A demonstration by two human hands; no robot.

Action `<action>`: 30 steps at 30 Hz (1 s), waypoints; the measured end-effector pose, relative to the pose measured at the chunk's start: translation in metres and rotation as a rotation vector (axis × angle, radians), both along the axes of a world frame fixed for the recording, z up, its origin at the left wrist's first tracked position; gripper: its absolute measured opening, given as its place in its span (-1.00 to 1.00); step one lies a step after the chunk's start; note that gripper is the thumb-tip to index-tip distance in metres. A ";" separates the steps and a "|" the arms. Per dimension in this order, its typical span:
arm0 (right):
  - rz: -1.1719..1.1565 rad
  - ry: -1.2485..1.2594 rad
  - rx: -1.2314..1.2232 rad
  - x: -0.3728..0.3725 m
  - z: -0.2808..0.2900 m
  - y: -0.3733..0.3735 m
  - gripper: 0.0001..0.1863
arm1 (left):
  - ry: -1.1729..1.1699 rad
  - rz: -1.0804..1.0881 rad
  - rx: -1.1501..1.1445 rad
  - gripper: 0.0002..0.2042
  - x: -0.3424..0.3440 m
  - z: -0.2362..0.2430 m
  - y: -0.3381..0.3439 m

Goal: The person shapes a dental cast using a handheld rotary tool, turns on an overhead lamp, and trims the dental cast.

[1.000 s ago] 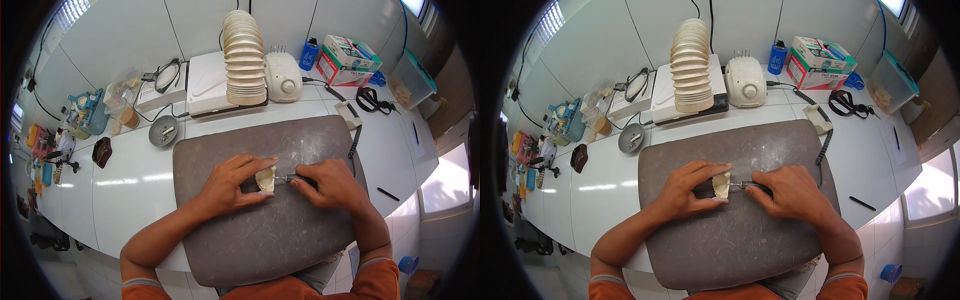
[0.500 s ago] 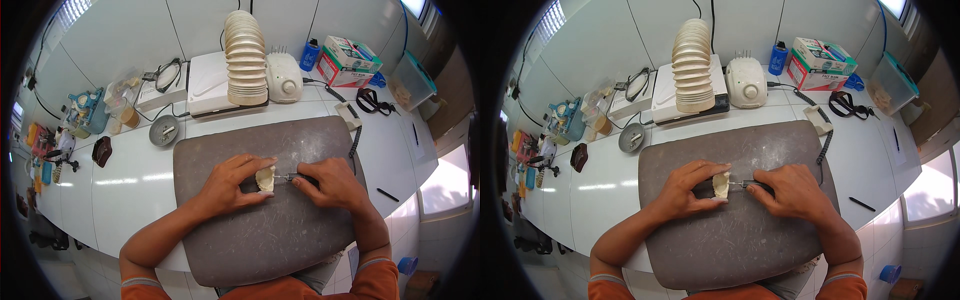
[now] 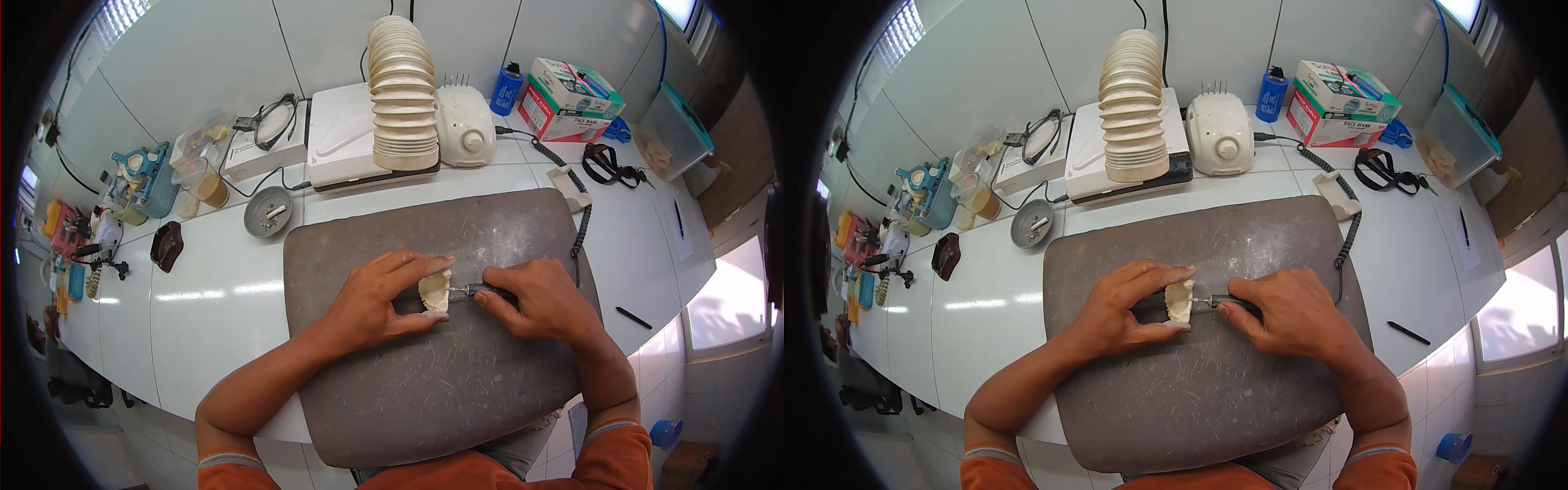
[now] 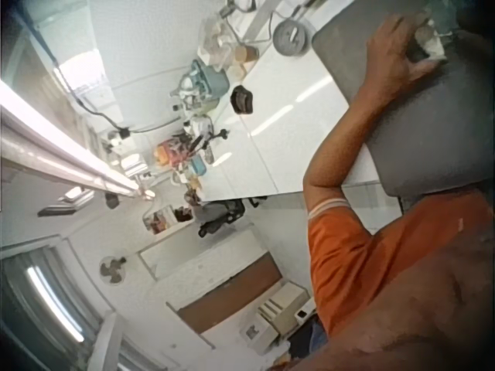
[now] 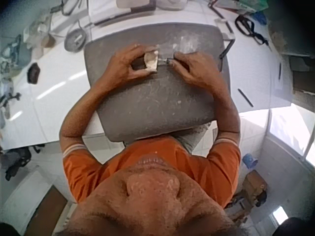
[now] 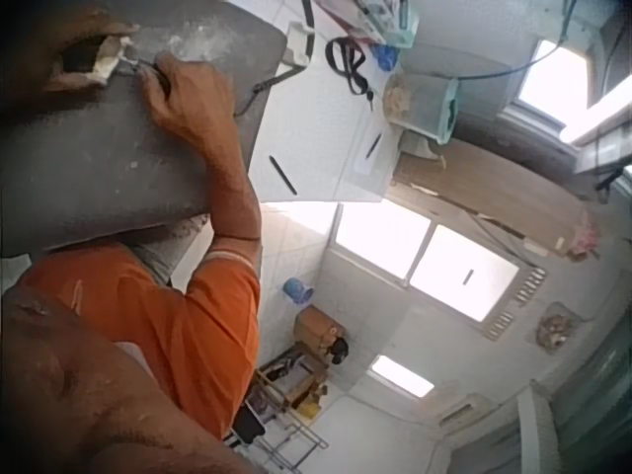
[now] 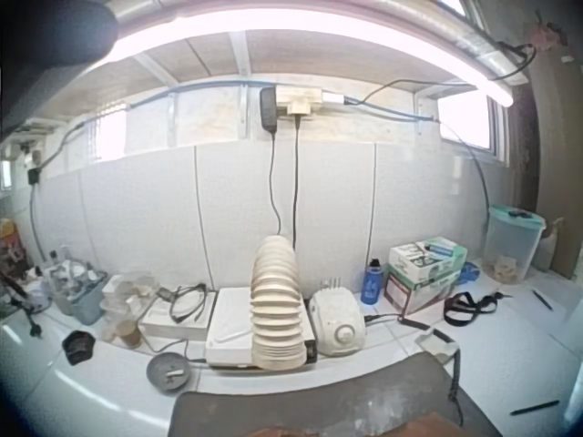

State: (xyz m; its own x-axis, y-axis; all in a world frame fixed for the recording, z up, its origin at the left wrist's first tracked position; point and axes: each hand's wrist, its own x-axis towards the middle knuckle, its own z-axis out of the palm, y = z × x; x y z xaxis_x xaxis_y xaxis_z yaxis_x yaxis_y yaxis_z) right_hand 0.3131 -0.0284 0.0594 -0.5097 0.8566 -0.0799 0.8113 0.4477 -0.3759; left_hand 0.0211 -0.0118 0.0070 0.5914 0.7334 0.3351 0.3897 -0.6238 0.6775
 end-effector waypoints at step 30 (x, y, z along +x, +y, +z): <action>0.005 -0.001 -0.017 0.001 0.003 0.000 -0.63 | 0.005 -0.004 0.014 -0.27 0.000 0.000 0.001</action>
